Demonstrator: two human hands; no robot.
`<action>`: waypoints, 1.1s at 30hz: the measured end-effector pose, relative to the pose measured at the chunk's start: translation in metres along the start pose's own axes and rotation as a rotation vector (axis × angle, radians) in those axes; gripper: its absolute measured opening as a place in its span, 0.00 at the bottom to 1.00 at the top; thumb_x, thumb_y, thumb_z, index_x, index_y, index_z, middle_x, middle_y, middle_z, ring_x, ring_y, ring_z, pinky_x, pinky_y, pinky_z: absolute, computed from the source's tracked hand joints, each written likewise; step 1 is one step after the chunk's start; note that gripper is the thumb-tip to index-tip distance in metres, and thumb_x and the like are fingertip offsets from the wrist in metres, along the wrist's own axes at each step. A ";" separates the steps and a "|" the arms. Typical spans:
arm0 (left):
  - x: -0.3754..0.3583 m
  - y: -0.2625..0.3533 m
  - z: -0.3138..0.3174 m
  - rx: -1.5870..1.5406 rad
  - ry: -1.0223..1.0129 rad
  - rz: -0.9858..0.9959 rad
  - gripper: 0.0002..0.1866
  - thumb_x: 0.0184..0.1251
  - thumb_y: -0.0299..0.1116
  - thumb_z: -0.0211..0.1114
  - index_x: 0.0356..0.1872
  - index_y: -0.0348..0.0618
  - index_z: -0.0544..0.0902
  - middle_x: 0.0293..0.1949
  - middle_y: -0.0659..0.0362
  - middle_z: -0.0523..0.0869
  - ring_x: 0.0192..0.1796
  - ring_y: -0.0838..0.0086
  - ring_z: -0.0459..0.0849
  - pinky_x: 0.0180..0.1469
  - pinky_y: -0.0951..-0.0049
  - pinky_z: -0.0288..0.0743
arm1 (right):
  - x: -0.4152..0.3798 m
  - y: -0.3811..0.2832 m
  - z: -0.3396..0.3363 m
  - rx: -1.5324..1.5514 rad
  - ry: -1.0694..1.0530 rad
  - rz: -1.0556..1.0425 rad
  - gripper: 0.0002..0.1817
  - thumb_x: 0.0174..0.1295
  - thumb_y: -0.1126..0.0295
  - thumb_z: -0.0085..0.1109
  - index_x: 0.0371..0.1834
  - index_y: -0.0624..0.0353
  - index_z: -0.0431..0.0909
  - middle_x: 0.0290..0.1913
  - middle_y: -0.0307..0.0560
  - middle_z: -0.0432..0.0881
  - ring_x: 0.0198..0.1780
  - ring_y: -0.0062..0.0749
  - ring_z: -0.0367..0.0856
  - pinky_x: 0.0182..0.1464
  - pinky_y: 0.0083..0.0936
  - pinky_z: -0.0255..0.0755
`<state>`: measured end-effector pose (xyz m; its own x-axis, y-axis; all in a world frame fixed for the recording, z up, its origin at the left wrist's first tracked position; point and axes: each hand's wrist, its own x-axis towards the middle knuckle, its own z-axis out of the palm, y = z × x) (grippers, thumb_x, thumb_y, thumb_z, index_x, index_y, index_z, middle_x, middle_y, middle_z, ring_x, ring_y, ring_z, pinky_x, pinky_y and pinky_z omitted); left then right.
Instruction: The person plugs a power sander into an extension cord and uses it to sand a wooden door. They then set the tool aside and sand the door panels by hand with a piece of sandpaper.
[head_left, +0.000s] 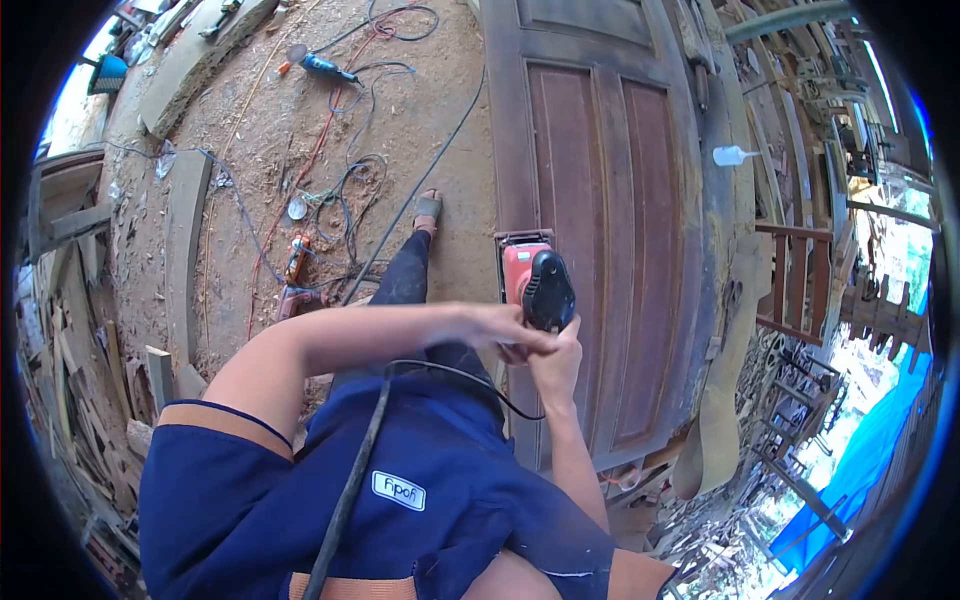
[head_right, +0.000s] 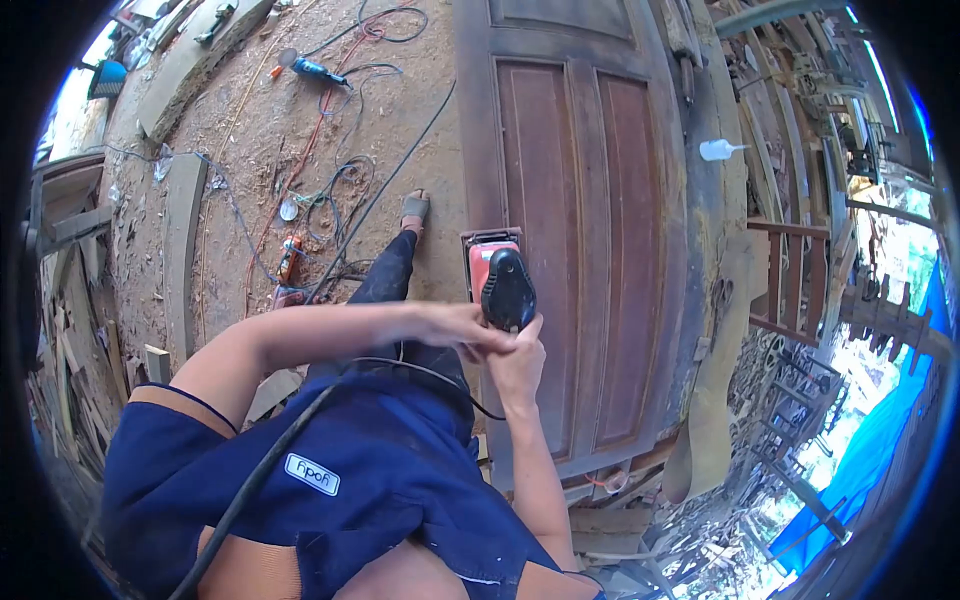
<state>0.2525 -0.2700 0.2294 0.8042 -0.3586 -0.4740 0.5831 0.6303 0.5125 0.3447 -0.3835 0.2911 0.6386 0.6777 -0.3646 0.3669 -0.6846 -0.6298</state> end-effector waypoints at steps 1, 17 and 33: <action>0.001 0.006 -0.038 0.316 -0.197 0.084 0.24 0.65 0.54 0.66 0.47 0.43 0.82 0.39 0.64 0.83 0.38 0.77 0.81 0.43 0.72 0.75 | 0.006 -0.005 0.000 -0.043 0.018 0.002 0.24 0.56 0.68 0.67 0.50 0.70 0.67 0.33 0.66 0.83 0.40 0.59 0.85 0.39 0.42 0.75; -0.039 0.086 -0.321 -0.558 0.959 0.376 0.16 0.75 0.46 0.52 0.38 0.48 0.83 0.12 0.69 0.67 0.12 0.80 0.64 0.14 0.74 0.62 | 0.269 -0.181 0.035 0.113 0.045 -0.045 0.23 0.63 0.66 0.65 0.53 0.67 0.67 0.22 0.43 0.75 0.11 0.22 0.71 0.11 0.21 0.63; -0.344 0.308 -0.309 -0.435 1.291 1.253 0.15 0.80 0.41 0.44 0.32 0.47 0.67 0.16 0.71 0.57 0.17 0.85 0.55 0.20 0.80 0.53 | 0.288 -0.149 0.047 -0.064 0.171 -0.210 0.24 0.62 0.66 0.66 0.54 0.67 0.68 0.24 0.44 0.78 0.13 0.24 0.72 0.15 0.24 0.65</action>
<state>0.1201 0.2607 0.3291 -0.0088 0.9535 -0.3014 -0.4476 0.2658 0.8538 0.4416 -0.0736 0.2475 0.6473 0.7548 -0.1061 0.5419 -0.5536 -0.6323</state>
